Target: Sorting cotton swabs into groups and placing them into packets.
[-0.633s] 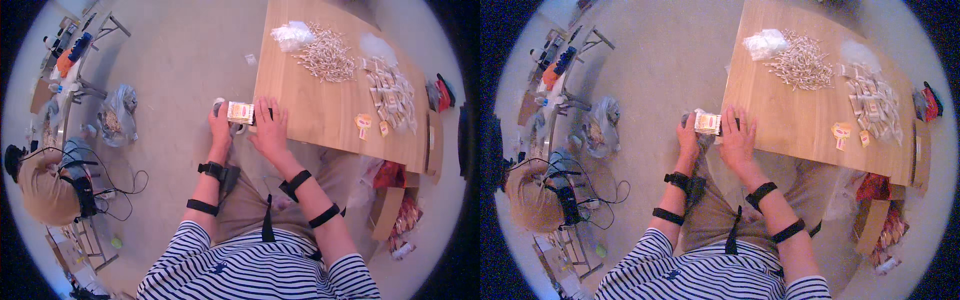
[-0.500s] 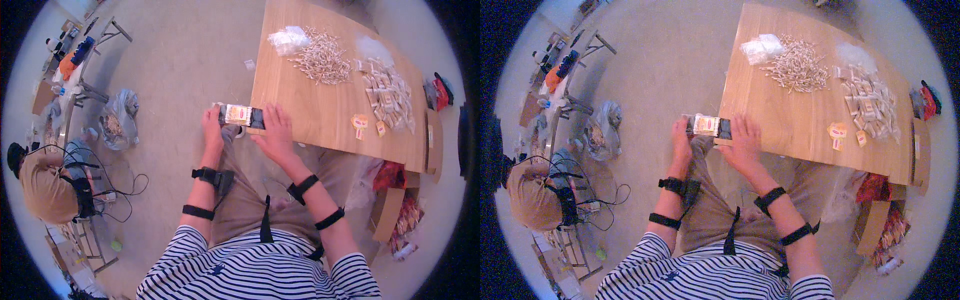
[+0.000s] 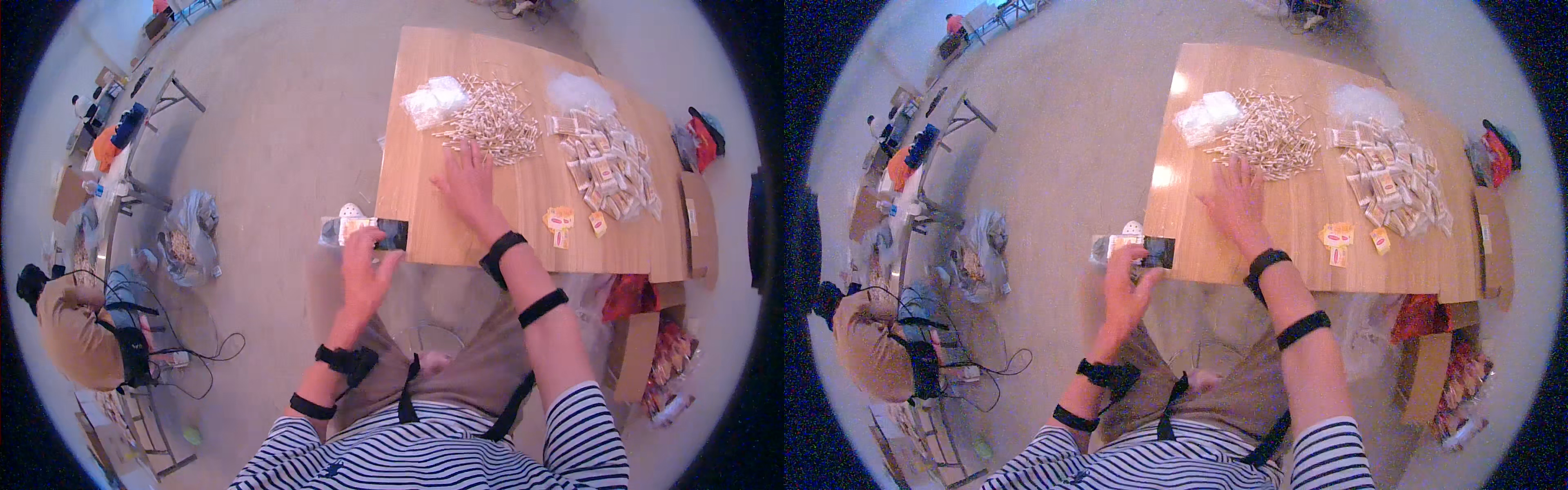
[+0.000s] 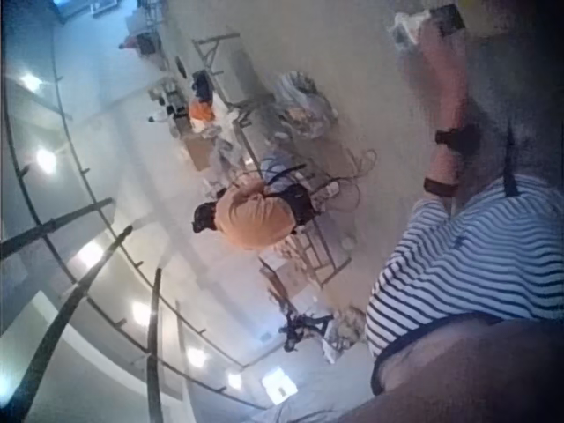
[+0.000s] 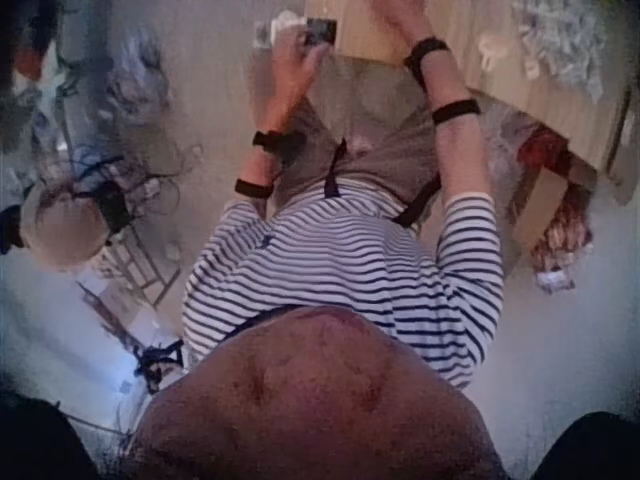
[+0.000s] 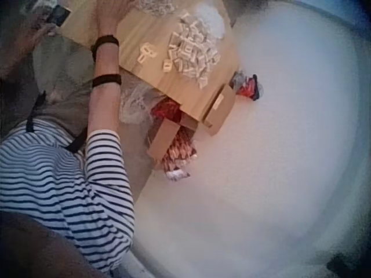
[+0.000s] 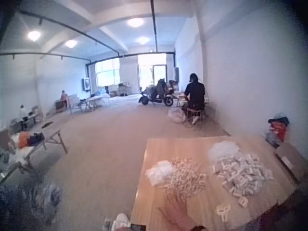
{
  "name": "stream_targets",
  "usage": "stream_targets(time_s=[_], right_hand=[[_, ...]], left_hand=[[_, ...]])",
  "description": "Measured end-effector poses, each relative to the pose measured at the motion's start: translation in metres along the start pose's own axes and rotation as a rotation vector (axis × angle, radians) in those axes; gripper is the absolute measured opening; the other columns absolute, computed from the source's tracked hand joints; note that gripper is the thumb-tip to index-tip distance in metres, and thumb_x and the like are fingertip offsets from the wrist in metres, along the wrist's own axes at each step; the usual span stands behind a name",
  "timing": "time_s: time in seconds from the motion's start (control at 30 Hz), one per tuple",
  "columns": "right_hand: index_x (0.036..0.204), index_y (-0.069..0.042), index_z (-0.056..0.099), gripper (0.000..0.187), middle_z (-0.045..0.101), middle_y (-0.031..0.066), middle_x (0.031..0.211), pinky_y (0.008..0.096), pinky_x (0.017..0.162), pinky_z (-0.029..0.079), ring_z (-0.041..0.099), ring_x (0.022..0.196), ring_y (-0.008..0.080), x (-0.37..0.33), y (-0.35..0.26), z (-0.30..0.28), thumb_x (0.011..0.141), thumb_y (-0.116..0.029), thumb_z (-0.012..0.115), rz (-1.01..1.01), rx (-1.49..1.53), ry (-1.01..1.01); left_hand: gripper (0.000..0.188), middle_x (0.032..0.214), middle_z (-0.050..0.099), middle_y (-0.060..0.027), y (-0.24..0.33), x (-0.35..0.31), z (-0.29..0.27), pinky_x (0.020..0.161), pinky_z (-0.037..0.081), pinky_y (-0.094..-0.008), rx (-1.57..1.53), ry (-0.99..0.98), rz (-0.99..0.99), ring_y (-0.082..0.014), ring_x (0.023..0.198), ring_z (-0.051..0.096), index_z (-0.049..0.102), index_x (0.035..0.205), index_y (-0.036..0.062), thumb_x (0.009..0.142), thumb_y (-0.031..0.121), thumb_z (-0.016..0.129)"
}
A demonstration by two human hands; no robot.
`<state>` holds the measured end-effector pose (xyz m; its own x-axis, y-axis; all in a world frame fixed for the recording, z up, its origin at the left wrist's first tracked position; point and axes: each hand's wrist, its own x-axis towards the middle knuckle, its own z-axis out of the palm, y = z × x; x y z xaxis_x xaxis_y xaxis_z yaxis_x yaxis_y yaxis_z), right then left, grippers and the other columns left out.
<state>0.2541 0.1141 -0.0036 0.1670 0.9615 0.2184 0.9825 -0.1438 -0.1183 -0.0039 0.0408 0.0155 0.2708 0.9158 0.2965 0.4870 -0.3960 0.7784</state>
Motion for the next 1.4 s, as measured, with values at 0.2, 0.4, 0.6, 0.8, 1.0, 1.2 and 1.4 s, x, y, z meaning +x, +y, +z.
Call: stream_targets(time_s=[0.2, 0.4, 0.6, 0.8, 1.0, 1.2, 1.4], right_hand=[[0.150, -0.006, 0.047, 0.072, 0.028, 0.0185, 0.166, 0.0622, 0.122, 0.017, 0.019, 0.155, 0.0363, 0.003, 0.022, 0.010, 0.095, -0.052, 0.059, 0.044, 0.003, -0.075], [0.147, 0.000, 0.049, 0.071, 0.032, 0.0162, 0.164, 0.0541, 0.123, 0.021, 0.023, 0.154, 0.0339, -0.029, 0.027, 0.020, 0.095, -0.047, 0.059, -0.031, 0.083, -0.040], [0.138, -0.004, 0.057, 0.055, 0.047, 0.0179, 0.150, 0.0475, 0.116, 0.036, 0.043, 0.138, 0.0381, -0.042, 0.042, -0.008, 0.087, -0.019, 0.068, -0.106, 0.159, 0.152], [0.125, -0.002, 0.063, 0.044, 0.058, 0.0156, 0.136, 0.0465, 0.109, 0.044, 0.053, 0.124, 0.0379, -0.061, 0.070, 0.009, 0.083, -0.015, 0.066, -0.109, 0.103, 0.197], [0.122, -0.003, 0.064, 0.042, 0.060, 0.0175, 0.133, 0.0453, 0.107, 0.045, 0.054, 0.123, 0.0388, -0.078, 0.055, 0.010, 0.080, -0.007, 0.065, -0.193, 0.174, 0.149], [0.124, -0.006, 0.065, 0.041, 0.059, 0.0163, 0.137, 0.0471, 0.110, 0.042, 0.052, 0.126, 0.0385, -0.072, 0.058, -0.005, 0.084, -0.011, 0.066, -0.071, 0.226, 0.147], [0.128, -0.007, 0.065, 0.043, 0.058, 0.0162, 0.140, 0.0533, 0.113, 0.037, 0.050, 0.132, 0.0359, -0.050, 0.055, 0.010, 0.086, -0.015, 0.068, -0.066, 0.044, 0.183]], left_hand=[[0.043, 0.132, 0.060, -0.0212, 0.010, 0.004, 0.038, 0.108, 0.043, -0.0465, 0.052, -0.157, 0.143, -0.0399, 0.125, 0.054, 0.062, 0.116, 0.0015, 0.081, 0.019, 0.081], [0.052, 0.141, 0.052, -0.0233, 0.022, 0.025, 0.080, 0.114, 0.034, -0.0536, 0.095, -0.269, 0.261, -0.0411, 0.134, 0.046, 0.058, 0.123, -0.0009, 0.082, 0.023, 0.079], [0.076, 0.156, 0.041, -0.0220, 0.019, 0.026, 0.101, 0.121, 0.023, -0.0566, 0.278, -0.382, 0.295, -0.0375, 0.148, 0.034, 0.047, 0.145, -0.0023, 0.086, 0.035, 0.076], [0.081, 0.161, 0.035, -0.0171, 0.020, 0.020, 0.111, 0.125, 0.016, -0.0541, 0.415, -0.374, 0.341, -0.0330, 0.152, 0.027, 0.041, 0.151, -0.0008, 0.091, 0.049, 0.066], [0.081, 0.161, 0.036, -0.0160, 0.017, 0.019, 0.108, 0.124, 0.017, -0.0544, 0.390, -0.358, 0.339, -0.0320, 0.152, 0.028, 0.042, 0.151, 0.0018, 0.091, 0.050, 0.066], [0.081, 0.162, 0.035, -0.0158, 0.014, 0.020, 0.110, 0.125, 0.015, -0.0541, 0.411, -0.359, 0.332, -0.0315, 0.154, 0.026, 0.041, 0.152, 0.0018, 0.092, 0.051, 0.064], [0.082, 0.162, 0.035, -0.0158, 0.014, 0.020, 0.114, 0.125, 0.015, -0.0540, 0.402, -0.359, 0.343, -0.0315, 0.154, 0.025, 0.041, 0.152, 0.0017, 0.093, 0.056, 0.060]])
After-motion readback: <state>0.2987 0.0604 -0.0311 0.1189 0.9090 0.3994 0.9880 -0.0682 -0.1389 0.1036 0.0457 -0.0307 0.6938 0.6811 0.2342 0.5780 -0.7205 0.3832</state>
